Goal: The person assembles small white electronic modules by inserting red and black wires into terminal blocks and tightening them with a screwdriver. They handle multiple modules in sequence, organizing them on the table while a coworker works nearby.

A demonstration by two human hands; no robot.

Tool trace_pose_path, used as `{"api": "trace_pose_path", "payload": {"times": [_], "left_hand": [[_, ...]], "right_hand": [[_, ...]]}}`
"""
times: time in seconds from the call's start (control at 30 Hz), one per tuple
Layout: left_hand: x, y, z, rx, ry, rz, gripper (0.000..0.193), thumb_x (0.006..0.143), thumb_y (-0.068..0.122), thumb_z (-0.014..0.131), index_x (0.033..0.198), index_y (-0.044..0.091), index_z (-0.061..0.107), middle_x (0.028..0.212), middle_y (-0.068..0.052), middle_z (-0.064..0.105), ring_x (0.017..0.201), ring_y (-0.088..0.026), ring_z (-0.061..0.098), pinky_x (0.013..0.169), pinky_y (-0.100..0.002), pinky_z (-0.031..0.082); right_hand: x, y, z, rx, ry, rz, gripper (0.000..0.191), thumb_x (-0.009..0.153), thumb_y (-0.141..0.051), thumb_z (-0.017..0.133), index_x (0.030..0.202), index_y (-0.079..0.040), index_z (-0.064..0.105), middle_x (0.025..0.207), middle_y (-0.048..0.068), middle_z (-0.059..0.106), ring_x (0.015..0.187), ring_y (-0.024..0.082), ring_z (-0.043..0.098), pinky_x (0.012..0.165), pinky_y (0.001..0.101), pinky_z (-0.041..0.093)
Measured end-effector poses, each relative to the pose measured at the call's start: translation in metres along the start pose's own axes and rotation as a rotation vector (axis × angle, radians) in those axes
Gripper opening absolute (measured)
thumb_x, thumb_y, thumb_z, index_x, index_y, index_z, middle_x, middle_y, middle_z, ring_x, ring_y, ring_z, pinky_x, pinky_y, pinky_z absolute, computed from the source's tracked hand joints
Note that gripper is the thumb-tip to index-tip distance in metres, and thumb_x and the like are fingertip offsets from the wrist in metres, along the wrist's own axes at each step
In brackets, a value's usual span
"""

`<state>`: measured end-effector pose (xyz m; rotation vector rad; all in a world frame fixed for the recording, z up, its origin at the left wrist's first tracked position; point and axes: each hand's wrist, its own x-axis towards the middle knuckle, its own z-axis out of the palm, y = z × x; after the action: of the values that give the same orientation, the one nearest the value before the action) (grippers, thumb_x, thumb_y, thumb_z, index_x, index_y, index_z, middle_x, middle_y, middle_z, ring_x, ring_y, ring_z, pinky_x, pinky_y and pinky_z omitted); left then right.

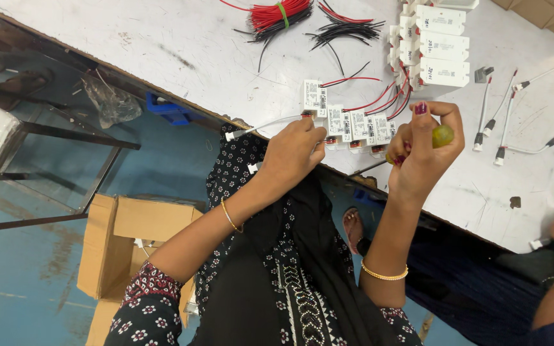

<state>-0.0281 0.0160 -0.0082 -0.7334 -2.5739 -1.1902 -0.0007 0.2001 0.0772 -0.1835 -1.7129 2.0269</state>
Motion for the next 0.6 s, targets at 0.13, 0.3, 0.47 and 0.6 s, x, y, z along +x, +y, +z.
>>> {"api": "trace_pose_path", "payload": {"times": [0.13, 0.3, 0.47, 0.6], "left_hand": [[0.001, 0.003, 0.005, -0.007, 0.004, -0.007, 0.009, 0.084, 0.012, 0.069, 0.090, 0.006, 0.065, 0.088, -0.011, 0.059, 0.089, -0.030, 0.063, 0.073, -0.043, 0.052], [0.001, 0.001, 0.008, 0.006, -0.003, -0.018, 0.009, 0.083, 0.011, 0.069, 0.087, 0.005, 0.063, 0.088, -0.012, 0.060, 0.089, -0.032, 0.063, 0.074, -0.045, 0.052], [0.002, 0.002, 0.010, 0.018, -0.006, -0.030, 0.009, 0.083, 0.012, 0.069, 0.086, 0.005, 0.063, 0.088, -0.013, 0.060, 0.089, -0.032, 0.063, 0.075, -0.045, 0.052], [0.004, 0.002, 0.009, -0.009, -0.034, -0.090, 0.010, 0.083, 0.014, 0.069, 0.084, 0.005, 0.064, 0.087, -0.012, 0.061, 0.087, -0.031, 0.064, 0.074, -0.045, 0.052]], "right_hand": [[0.005, 0.000, -0.002, 0.005, -0.016, -0.019, 0.024, 0.109, -0.019, 0.068, 0.098, -0.004, 0.052, 0.062, -0.002, 0.034, 0.045, 0.007, 0.028, 0.041, 0.0277, 0.019], [0.007, 0.001, 0.000, 0.029, -0.021, -0.047, 0.024, 0.110, -0.019, 0.067, 0.099, -0.005, 0.051, 0.063, -0.002, 0.033, 0.045, 0.006, 0.028, 0.040, 0.0263, 0.019], [0.012, -0.001, 0.004, 0.119, -0.017, -0.213, 0.026, 0.115, -0.020, 0.066, 0.102, -0.004, 0.050, 0.065, -0.001, 0.035, 0.044, 0.004, 0.026, 0.038, 0.0237, 0.019], [0.013, 0.000, 0.014, 0.104, -0.009, -0.365, 0.027, 0.115, -0.022, 0.066, 0.104, -0.004, 0.049, 0.078, 0.004, 0.047, 0.044, 0.004, 0.028, 0.039, 0.0248, 0.022]]}}
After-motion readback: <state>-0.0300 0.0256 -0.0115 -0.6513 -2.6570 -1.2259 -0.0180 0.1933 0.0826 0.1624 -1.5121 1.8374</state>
